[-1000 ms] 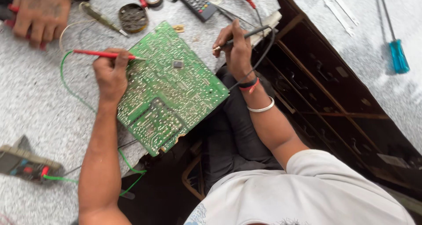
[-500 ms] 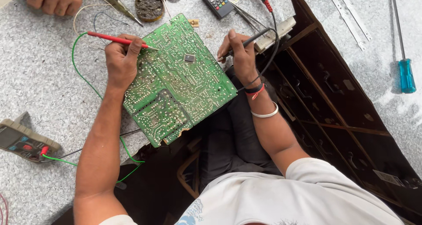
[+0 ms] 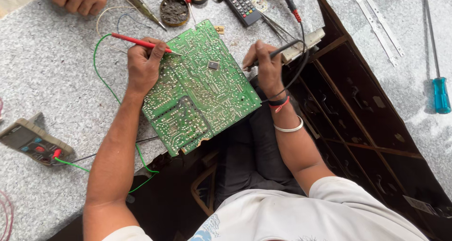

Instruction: The person holds a green circuit board on their lap and probes its solder joints with the red and black leads of a multimeter, moving the probes across different points on the board to test it. They occasionally reposition the board and reach for tools on the workbench while continuing to probe.

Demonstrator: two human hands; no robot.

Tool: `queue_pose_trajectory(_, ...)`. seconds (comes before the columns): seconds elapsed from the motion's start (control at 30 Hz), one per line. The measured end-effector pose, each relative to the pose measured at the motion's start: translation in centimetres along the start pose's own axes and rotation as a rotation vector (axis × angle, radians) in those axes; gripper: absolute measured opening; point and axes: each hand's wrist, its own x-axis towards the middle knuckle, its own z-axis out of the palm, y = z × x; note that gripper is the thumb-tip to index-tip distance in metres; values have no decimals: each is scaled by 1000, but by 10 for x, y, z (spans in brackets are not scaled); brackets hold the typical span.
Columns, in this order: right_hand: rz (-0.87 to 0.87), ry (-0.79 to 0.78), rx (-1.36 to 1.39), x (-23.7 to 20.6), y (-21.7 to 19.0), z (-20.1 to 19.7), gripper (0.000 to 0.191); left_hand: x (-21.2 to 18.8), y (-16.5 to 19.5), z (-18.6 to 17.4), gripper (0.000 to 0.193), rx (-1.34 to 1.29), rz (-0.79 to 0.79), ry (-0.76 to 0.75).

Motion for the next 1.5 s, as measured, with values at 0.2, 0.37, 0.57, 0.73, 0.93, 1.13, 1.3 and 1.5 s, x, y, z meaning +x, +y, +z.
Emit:
queue_pose_trajectory(0.2, 2, 13, -14, 0, 1, 0, 62, 2, -4, 1, 28, -20, 2, -3)
queue_pose_trajectory(0.37, -25, 66, 146, 2, 3, 2, 60, 5, -5, 2, 30, -15, 23, -4)
queue_pose_trajectory(0.57, 53, 124, 256, 2, 0, 2, 56, 4, -4, 1, 31, 2, 15, -5)
queue_pose_trajectory(0.73, 63, -38, 29, 2, 0, 3, 63, 3, -3, 1, 32, 4, 34, -12)
queue_pose_trajectory(0.93, 112, -18, 32, 2, 1, 2, 64, 3, -2, 1, 32, 7, 31, -18)
queue_pose_trajectory(1.13, 115, -9, 15, 2, 1, 2, 65, 2, -2, 2, 32, -7, 5, -14)
queue_pose_trajectory(1.3, 119, -12, 26, 3, 1, 2, 66, 3, -2, 2, 30, 12, 2, -8)
queue_pose_trajectory(1.5, 132, -8, -4, 3, 1, 2, 66, 3, -3, 1, 31, 7, 1, -9)
